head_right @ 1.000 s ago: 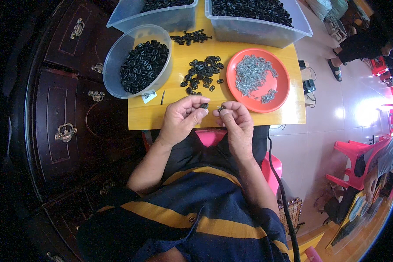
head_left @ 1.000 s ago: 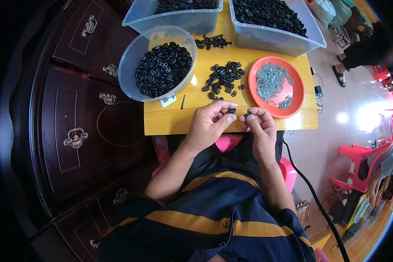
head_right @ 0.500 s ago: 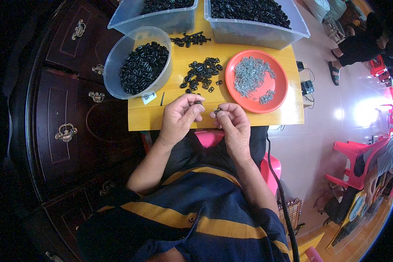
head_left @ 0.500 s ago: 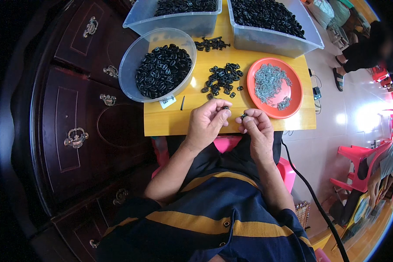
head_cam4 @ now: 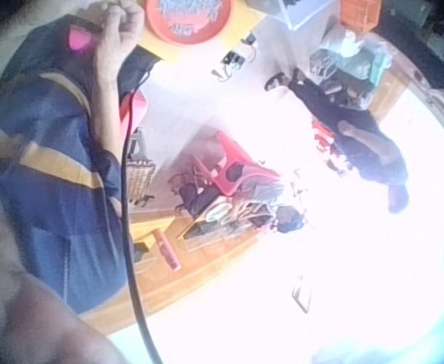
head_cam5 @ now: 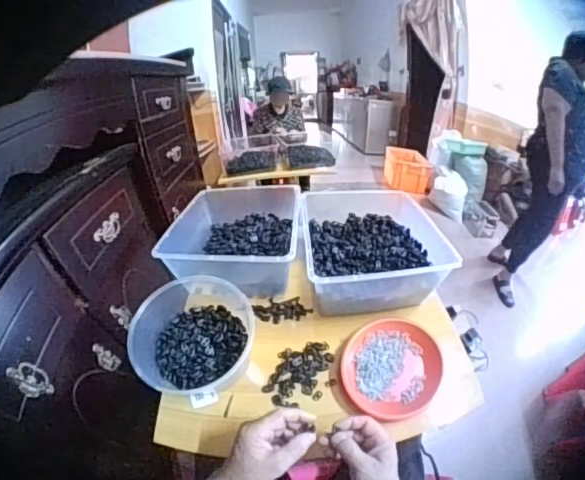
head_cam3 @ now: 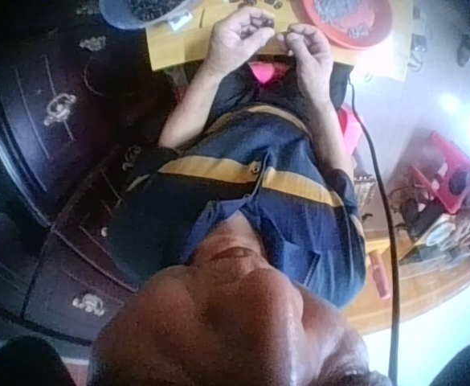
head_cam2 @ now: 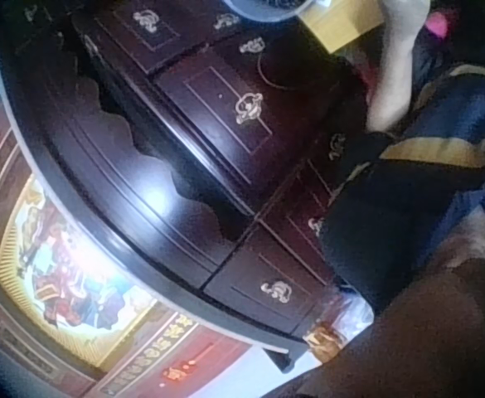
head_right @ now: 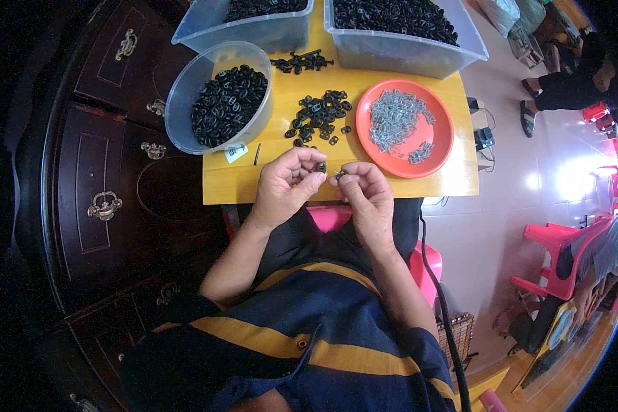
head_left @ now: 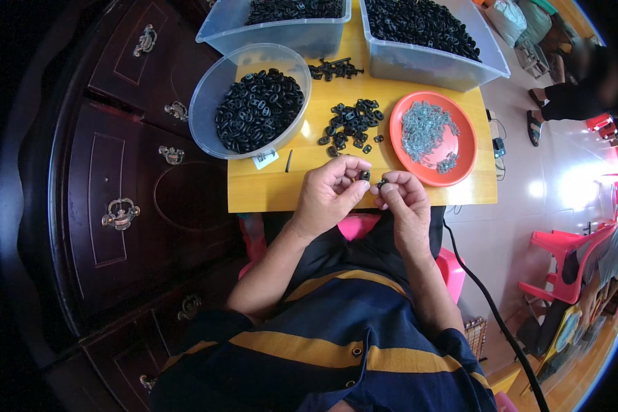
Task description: Manually assembling black plastic buckle components by pressing small metal rivets into them.
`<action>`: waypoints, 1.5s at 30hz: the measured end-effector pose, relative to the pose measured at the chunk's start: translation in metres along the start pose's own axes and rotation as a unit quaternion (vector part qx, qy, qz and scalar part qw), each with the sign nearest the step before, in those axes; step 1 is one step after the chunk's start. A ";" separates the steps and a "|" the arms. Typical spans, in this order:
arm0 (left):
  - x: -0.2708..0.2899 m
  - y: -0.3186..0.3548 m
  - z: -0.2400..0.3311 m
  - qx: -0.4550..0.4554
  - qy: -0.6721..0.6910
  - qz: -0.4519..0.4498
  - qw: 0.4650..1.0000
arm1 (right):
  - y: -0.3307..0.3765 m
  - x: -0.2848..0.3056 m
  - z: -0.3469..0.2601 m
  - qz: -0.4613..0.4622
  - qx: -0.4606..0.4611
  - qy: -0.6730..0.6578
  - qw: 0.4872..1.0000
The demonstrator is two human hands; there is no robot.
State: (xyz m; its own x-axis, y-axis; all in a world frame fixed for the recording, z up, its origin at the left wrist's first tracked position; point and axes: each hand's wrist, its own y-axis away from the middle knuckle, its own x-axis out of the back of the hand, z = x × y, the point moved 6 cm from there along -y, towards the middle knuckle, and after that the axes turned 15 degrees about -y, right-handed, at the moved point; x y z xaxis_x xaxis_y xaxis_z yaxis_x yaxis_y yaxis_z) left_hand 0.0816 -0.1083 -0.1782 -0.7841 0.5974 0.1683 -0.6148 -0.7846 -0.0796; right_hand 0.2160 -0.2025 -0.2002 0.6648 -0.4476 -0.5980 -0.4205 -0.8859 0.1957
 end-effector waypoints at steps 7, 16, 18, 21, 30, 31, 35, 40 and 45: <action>-0.001 0.000 0.006 -0.022 -0.045 -0.010 0.999 | -0.001 -0.002 0.001 -0.009 -0.004 0.022 1.000; -0.001 -0.002 0.009 -0.054 -0.082 -0.003 0.995 | -0.001 0.001 0.006 -0.018 -0.016 0.012 1.000; 0.000 -0.002 0.009 -0.054 -0.084 -0.005 0.995 | -0.002 0.001 0.007 -0.019 -0.018 0.011 1.000; 0.000 -0.002 0.007 -0.047 -0.102 -0.027 0.993 | -0.003 0.001 0.008 -0.020 -0.020 0.015 0.999; 0.003 -0.003 0.008 -0.047 -0.120 -0.036 0.991 | -0.004 -0.004 0.012 -0.017 -0.056 -0.012 0.998; 0.003 -0.003 0.009 -0.047 -0.121 -0.038 0.991 | -0.004 -0.004 0.013 -0.019 -0.061 -0.010 0.998; 0.003 -0.004 0.010 -0.058 -0.106 -0.019 0.993 | -0.004 -0.002 0.015 -0.027 -0.079 -0.001 0.997; 0.003 -0.005 0.012 -0.054 -0.123 -0.037 0.990 | -0.004 -0.002 0.017 -0.025 -0.091 -0.001 0.996; 0.005 -0.004 0.010 -0.050 -0.135 -0.044 0.989 | -0.004 -0.005 0.017 -0.029 -0.099 0.000 0.995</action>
State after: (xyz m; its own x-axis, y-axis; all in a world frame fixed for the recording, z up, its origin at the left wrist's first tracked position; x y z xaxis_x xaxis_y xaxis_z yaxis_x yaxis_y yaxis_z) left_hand 0.0811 -0.1040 -0.1675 -0.6846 0.5862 0.4332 -0.6957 -0.7029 -0.1482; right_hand 0.2043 -0.1948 -0.2112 0.6847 -0.3947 -0.6127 -0.2516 -0.9170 0.3095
